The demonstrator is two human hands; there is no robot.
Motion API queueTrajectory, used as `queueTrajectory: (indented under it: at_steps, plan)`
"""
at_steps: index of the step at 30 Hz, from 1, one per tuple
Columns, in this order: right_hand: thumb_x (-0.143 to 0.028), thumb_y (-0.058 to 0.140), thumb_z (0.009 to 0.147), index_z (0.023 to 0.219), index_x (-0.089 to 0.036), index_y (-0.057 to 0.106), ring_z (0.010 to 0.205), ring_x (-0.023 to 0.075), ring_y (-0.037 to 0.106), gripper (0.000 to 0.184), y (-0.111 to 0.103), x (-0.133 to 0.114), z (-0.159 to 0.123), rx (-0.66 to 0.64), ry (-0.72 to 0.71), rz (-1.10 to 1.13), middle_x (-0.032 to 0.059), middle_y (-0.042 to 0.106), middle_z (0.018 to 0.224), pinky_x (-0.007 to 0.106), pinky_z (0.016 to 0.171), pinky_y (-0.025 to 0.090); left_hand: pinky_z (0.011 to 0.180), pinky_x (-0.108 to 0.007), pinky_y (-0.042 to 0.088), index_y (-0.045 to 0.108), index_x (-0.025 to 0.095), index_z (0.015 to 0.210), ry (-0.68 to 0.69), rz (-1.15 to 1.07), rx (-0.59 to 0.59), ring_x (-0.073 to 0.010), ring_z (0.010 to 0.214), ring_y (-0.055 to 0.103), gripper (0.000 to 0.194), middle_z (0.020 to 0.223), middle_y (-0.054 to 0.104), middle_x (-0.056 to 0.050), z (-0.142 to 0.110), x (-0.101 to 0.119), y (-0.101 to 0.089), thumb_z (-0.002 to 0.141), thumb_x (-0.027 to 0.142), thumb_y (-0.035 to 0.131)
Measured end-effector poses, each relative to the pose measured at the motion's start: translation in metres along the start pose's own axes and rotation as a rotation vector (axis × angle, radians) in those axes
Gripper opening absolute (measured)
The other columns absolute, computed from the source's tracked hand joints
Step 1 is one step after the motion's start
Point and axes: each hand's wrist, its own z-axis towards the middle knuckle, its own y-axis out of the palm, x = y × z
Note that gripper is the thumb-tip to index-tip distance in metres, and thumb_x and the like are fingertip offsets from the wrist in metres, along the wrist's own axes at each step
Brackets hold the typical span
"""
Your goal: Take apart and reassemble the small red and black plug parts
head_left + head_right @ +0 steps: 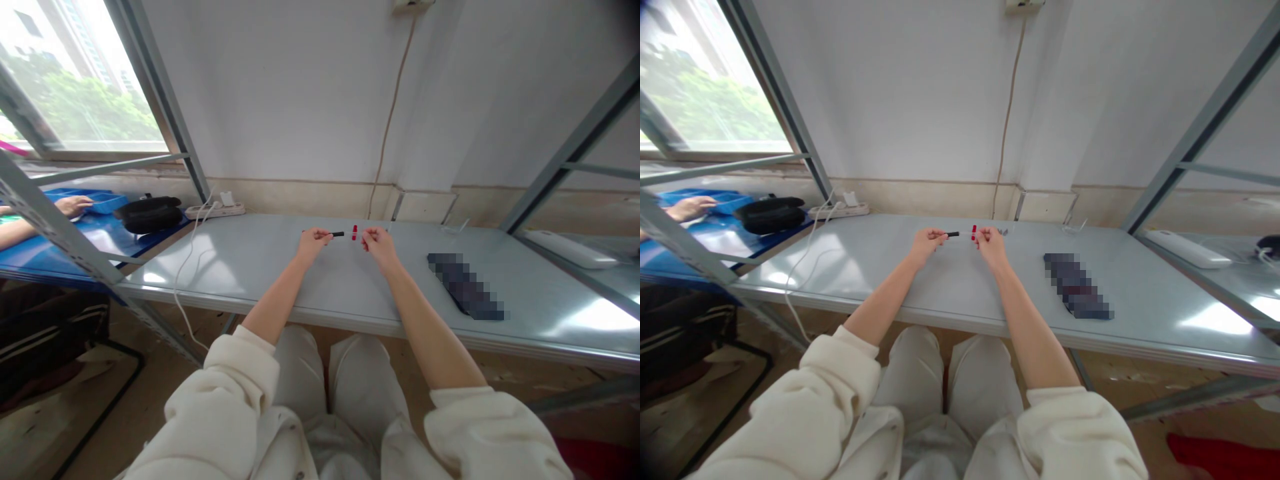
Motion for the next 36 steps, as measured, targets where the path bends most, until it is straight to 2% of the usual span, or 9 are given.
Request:
queueTrajectory:
  at_steps: [6, 17, 22, 30, 36]
  plan:
    - [-0.040, 0.053, 0.071, 0.073, -0.020, 0.045, 0.050, 0.0096, 0.048, 0.022, -0.001, 0.001, 0.000, -0.040, -0.042, -0.044, -0.0005, 0.055, 0.061, 0.025, 0.050, 0.040, 0.044, -0.018, 0.033, 0.059, 0.014, 0.074, -0.120, -0.039, -0.114, -0.0064, 0.054, 0.052, 0.012, 0.080, 0.068, -0.008, -0.005, 0.005, -0.002, 0.068, 0.024, 0.061]
    - [-0.044, 0.054, 0.071, 0.072, -0.019, 0.046, 0.046, 0.0088, 0.048, 0.026, -0.003, 0.001, 0.000, -0.036, -0.054, -0.029, -0.0009, 0.055, 0.057, 0.024, 0.047, 0.040, 0.044, -0.019, 0.033, 0.058, 0.013, 0.080, 0.007, -0.038, -0.183, -0.0061, 0.049, 0.055, 0.022, 0.086, 0.069, -0.009, -0.004, 0.002, -0.001, 0.070, 0.033, 0.060]
    - [-0.045, 0.056, 0.071, 0.072, -0.018, 0.048, 0.045, 0.0097, 0.050, 0.028, 0.001, 0.001, -0.003, -0.153, -0.072, -0.039, 0.0002, 0.057, 0.057, 0.025, 0.049, 0.041, 0.044, -0.019, 0.032, 0.057, 0.012, 0.080, 0.014, -0.023, -0.259, -0.0072, 0.049, 0.057, 0.026, 0.084, 0.069, -0.010, -0.007, 0.001, 0.003, 0.069, 0.035, 0.062]
    - [-0.049, 0.056, 0.071, 0.070, -0.018, 0.049, 0.046, 0.0112, 0.053, 0.032, 0.002, 0.000, -0.008, -0.157, -0.064, -0.036, 0.0032, 0.062, 0.059, 0.026, 0.050, 0.043, 0.048, -0.021, 0.038, 0.057, 0.013, 0.080, 0.033, 0.001, -0.211, -0.0079, 0.047, 0.057, 0.030, 0.084, 0.069, -0.010, -0.010, 0.005, 0.005, 0.072, 0.042, 0.059]
    - [-0.054, 0.054, 0.071, 0.068, -0.019, 0.049, 0.044, 0.0114, 0.053, 0.035, 0.003, 0.002, -0.008, -0.153, -0.066, -0.037, 0.0036, 0.062, 0.057, 0.027, 0.049, 0.044, 0.051, -0.021, 0.041, 0.055, 0.013, 0.077, 0.068, 0.058, -0.200, -0.0076, 0.044, 0.055, 0.033, 0.077, 0.069, -0.008, -0.012, 0.004, 0.009, 0.074, 0.046, 0.056]
